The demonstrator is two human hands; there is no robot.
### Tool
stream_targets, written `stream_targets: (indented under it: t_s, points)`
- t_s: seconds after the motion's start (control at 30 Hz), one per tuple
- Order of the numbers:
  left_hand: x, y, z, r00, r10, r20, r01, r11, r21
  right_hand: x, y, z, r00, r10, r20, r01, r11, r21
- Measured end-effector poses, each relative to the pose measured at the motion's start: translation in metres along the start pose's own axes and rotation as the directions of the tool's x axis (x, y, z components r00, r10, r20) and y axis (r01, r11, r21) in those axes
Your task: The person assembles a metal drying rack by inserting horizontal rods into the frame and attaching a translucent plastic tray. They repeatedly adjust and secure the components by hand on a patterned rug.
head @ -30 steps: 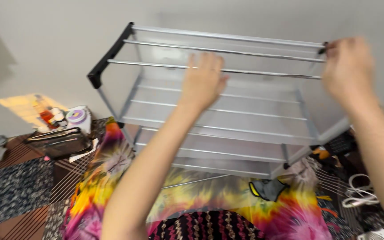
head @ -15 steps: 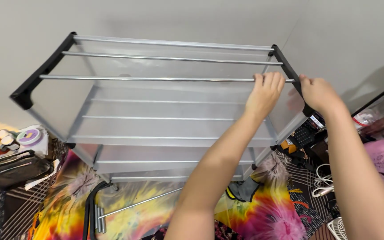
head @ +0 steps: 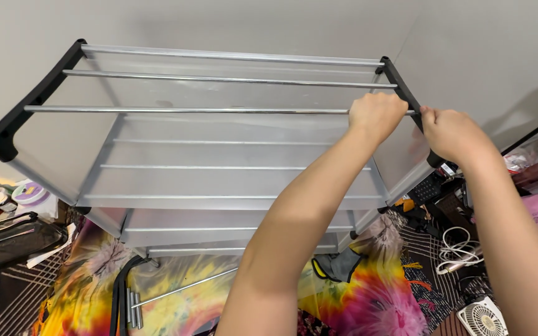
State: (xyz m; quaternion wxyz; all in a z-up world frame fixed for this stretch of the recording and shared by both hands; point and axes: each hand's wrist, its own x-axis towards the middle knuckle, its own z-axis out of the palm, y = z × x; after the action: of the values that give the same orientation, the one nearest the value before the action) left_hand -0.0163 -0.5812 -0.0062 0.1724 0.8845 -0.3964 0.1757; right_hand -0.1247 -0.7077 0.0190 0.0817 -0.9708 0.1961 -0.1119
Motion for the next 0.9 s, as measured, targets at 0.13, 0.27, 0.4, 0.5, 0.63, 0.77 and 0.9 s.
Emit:
stream_targets:
  t_s: [0.13,0.27,0.4,0.5,0.63,0.77,0.9]
  points:
    - [0.006,0.003,-0.020,0.976,-0.091,0.196,0.100,0.994,-0.037,-0.003,0.001,-0.001,0.999,-0.035,0.000,0.035,0.999,-0.021]
    - [0.026,-0.005,-0.028,0.878,-0.085,0.471,0.155,0.982,-0.111,0.000,0.004,0.001,0.999,-0.034,0.022,0.035,0.999,-0.029]
    - [0.023,-0.007,-0.025,0.931,0.012,0.365,0.037,0.991,-0.127,0.004,0.011,0.004,1.000,-0.025,-0.016,0.025,1.000,-0.009]
    - [-0.007,-0.021,-0.028,0.994,0.072,0.084,-0.070,0.997,-0.025,0.013,0.016,0.008,1.000,-0.009,-0.015,0.009,1.000,0.013]
    - [-0.060,-0.108,-0.073,0.987,0.124,-0.102,-0.105,0.978,0.179,0.024,0.026,0.017,1.000,0.016,-0.018,-0.016,0.999,-0.030]
    - [-0.127,-0.190,-0.137,0.998,-0.060,-0.012,0.060,0.924,0.378,0.028,0.030,0.022,1.000,0.004,-0.021,-0.005,0.999,-0.049]
    - [-0.161,-0.213,-0.151,0.990,-0.048,-0.136,0.101,0.903,0.417,0.036,0.035,0.032,1.000,0.031,0.003,-0.031,0.999,-0.029]
